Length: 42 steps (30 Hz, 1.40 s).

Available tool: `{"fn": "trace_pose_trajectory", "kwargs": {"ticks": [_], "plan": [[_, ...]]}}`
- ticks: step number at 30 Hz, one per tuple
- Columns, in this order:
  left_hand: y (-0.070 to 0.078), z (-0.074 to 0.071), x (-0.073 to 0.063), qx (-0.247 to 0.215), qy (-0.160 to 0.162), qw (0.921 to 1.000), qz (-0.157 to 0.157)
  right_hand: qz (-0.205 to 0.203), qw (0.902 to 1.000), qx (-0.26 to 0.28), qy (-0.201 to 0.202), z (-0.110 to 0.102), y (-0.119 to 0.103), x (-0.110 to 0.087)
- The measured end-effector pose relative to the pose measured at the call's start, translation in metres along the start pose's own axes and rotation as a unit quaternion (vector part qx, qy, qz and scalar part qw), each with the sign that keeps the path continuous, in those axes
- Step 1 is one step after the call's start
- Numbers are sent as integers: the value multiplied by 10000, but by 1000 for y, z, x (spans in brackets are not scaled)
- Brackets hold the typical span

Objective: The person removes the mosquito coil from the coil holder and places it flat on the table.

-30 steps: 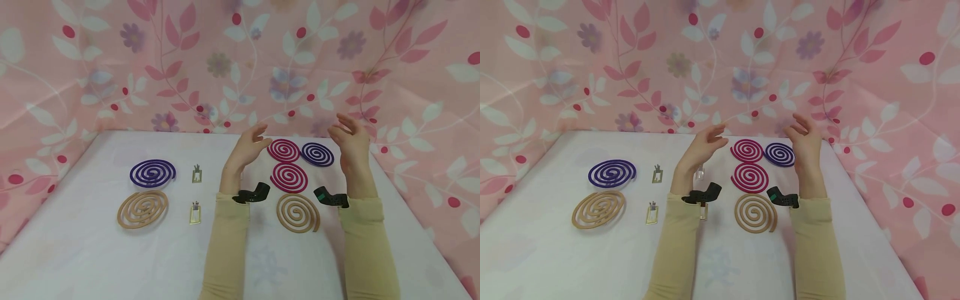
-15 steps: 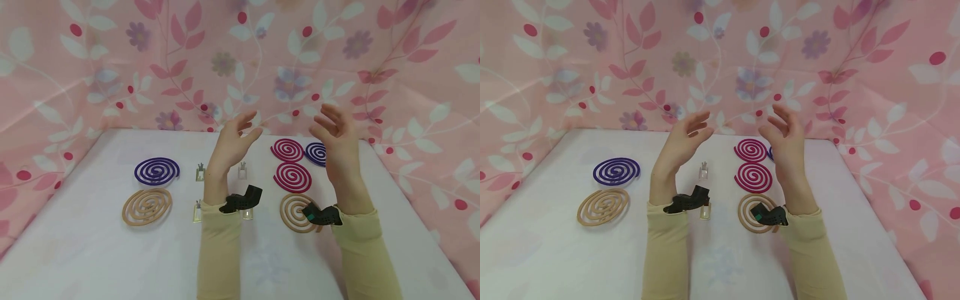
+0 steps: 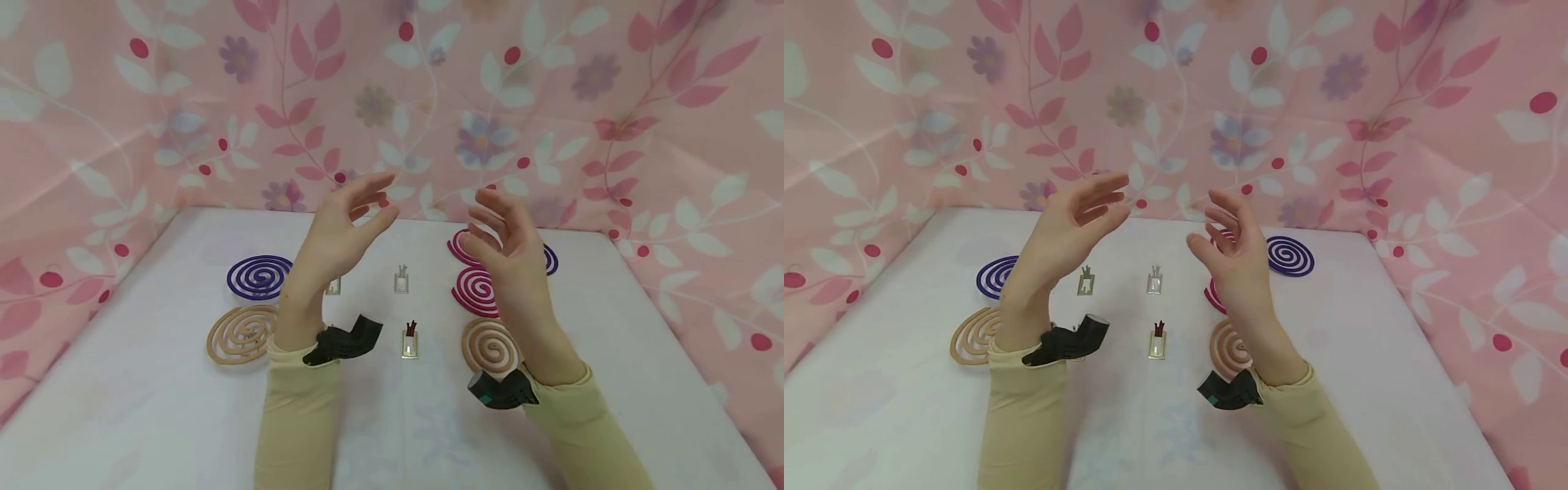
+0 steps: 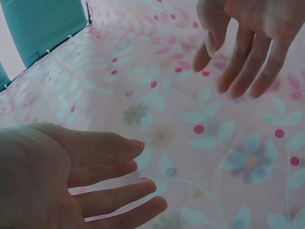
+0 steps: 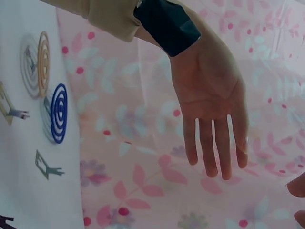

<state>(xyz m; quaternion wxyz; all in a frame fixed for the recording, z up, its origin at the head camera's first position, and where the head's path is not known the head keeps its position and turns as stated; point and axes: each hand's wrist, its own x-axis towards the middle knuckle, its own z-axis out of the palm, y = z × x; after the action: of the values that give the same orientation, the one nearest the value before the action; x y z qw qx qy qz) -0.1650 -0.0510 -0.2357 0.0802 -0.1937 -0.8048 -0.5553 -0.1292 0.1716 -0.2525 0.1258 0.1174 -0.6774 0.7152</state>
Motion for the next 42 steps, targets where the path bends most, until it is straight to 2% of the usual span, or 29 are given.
{"fn": "trace_pose_trajectory", "kwargs": {"ticks": [5, 10, 14, 19, 23, 28, 35, 39, 42], "plan": [[-9, -19, -7, 281, -193, 9994, -74, 112, 9990, -277, -340, 16, 5, -12], [-26, -39, -13, 643, -127, 9978, -51, 0, 9962, -417, -764, 30, 12, -24], [-42, -54, -22, 662, -220, 9975, -125, -23, 9932, -546, -1029, 41, 22, -31], [-74, -76, -40, 644, -580, 9949, -524, -243, 9877, -750, -1349, 60, 41, -33], [-108, -99, -61, 718, -534, 9935, -700, -251, 9837, -800, -1594, 80, 52, -31], [-145, -130, -86, 345, -401, 9963, -682, -138, 9781, -1001, -1821, 102, 58, -24], [-177, -171, -126, -172, -257, 9967, -745, -168, 9725, -1132, -2027, 131, 61, -13], [-189, -184, -138, -629, -293, 9943, -804, -151, 9736, -1085, -2002, 142, 67, -9], [-195, -189, -143, -684, -395, 9933, -847, -125, 9734, -1099, -2007, 145, 73, -11]]}}
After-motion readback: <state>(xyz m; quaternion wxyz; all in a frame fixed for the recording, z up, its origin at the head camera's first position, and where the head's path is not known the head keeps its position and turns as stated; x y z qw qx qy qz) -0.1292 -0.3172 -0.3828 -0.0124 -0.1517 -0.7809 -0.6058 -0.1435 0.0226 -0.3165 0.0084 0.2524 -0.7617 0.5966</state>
